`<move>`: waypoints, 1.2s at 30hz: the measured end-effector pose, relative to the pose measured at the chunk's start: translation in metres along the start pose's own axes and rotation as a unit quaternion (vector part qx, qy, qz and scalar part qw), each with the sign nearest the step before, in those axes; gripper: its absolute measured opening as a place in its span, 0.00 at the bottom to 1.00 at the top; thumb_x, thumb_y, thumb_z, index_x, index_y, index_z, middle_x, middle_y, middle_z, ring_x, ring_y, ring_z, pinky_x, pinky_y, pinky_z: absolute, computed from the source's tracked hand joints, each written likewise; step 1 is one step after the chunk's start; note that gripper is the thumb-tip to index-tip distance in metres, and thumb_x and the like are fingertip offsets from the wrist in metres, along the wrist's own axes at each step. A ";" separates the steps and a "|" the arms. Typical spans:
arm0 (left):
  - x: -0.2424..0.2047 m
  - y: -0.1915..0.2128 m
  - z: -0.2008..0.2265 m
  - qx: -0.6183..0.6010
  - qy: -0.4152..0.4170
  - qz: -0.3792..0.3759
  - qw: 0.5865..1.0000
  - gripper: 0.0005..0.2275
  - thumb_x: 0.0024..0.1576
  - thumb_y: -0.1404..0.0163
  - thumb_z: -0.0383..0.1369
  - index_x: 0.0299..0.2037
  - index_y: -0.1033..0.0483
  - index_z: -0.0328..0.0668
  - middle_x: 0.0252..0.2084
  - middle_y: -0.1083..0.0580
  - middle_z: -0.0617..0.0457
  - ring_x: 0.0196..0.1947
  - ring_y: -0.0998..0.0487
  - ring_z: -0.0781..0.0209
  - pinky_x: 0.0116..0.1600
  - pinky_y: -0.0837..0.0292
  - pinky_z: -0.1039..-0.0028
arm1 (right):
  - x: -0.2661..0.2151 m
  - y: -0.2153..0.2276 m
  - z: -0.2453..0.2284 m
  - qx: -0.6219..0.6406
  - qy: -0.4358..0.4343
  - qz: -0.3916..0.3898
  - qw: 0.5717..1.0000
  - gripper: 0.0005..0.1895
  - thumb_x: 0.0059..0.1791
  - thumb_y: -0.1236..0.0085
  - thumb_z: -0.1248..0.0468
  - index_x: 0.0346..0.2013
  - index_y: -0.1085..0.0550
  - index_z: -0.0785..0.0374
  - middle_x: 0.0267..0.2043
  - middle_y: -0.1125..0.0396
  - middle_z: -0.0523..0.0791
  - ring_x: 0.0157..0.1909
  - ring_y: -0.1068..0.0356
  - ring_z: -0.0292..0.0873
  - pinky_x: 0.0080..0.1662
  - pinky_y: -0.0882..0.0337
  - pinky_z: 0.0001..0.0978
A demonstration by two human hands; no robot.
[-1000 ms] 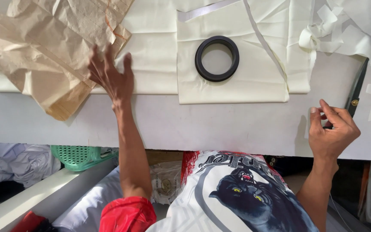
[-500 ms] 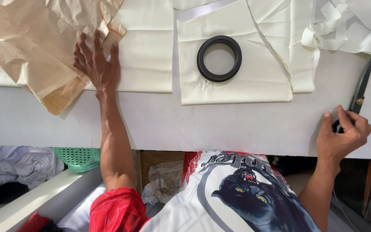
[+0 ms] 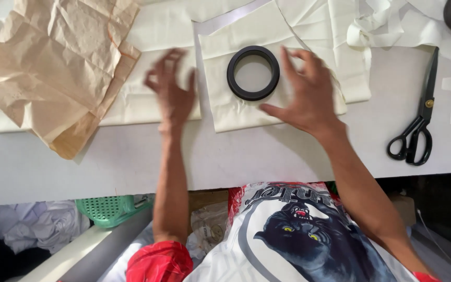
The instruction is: The person cuts a piece of white fabric using scissors, guided by a circular black object and a paper pattern. They then use a pencil to mark the fabric and continue cutting along the pattern lines. The person folds the cut fabric and places it on the table.
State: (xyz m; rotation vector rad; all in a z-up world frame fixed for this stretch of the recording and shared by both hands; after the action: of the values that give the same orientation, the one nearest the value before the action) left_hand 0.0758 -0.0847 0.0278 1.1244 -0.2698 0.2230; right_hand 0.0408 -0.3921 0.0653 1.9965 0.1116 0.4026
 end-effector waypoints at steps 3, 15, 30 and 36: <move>-0.014 -0.016 0.042 -0.052 -0.056 -0.073 0.994 0.20 0.59 0.47 0.31 0.63 0.29 0.53 0.65 0.30 0.56 0.65 0.35 0.61 0.62 0.54 0.62 | 0.041 -0.032 -0.025 -0.104 0.000 -0.097 0.990 0.71 0.35 0.46 0.16 0.77 0.46 0.61 0.62 0.44 0.54 0.57 0.40 0.55 0.49 0.33 0.50; -0.025 -0.030 0.047 -0.008 -0.089 -0.079 0.993 0.14 0.59 0.47 0.32 0.55 0.23 0.56 0.60 0.30 0.63 0.64 0.40 0.55 0.58 0.57 0.52 | 0.017 -0.025 -0.017 -0.023 -0.008 0.004 1.000 0.58 0.26 0.24 0.34 0.59 0.33 0.65 0.50 0.41 0.50 0.48 0.31 0.54 0.45 0.28 0.46; 0.081 -0.067 0.026 -0.062 -0.030 -0.114 0.991 0.15 0.53 0.40 0.41 0.48 0.25 0.51 0.47 0.32 0.57 0.51 0.35 0.55 0.55 0.52 0.58 | -0.172 0.055 0.042 -0.151 -0.250 -0.011 0.956 0.54 0.27 0.26 0.36 0.60 0.27 0.60 0.53 0.40 0.50 0.48 0.31 0.51 0.33 0.25 0.50; 0.086 -0.053 0.035 -0.091 -0.012 -0.249 0.964 0.07 0.57 0.44 0.36 0.34 0.27 0.44 0.37 0.34 0.55 0.42 0.38 0.56 0.44 0.44 0.62 | -0.161 0.057 0.062 -0.126 -0.214 0.037 0.968 0.54 0.31 0.25 0.38 0.64 0.28 0.65 0.55 0.41 0.53 0.54 0.33 0.54 0.42 0.26 0.52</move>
State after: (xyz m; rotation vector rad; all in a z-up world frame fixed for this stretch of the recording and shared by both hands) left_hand 0.1704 -0.1352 0.0250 0.9785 -0.0216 -0.2590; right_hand -0.0954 -0.5118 0.0541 1.7945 -0.2751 0.0216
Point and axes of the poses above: each hand's wrist, its own x-axis towards the middle knuckle, its own y-axis out of the back of the hand, z = x × y, the point moved 4 cm from there along x, towards the middle knuckle
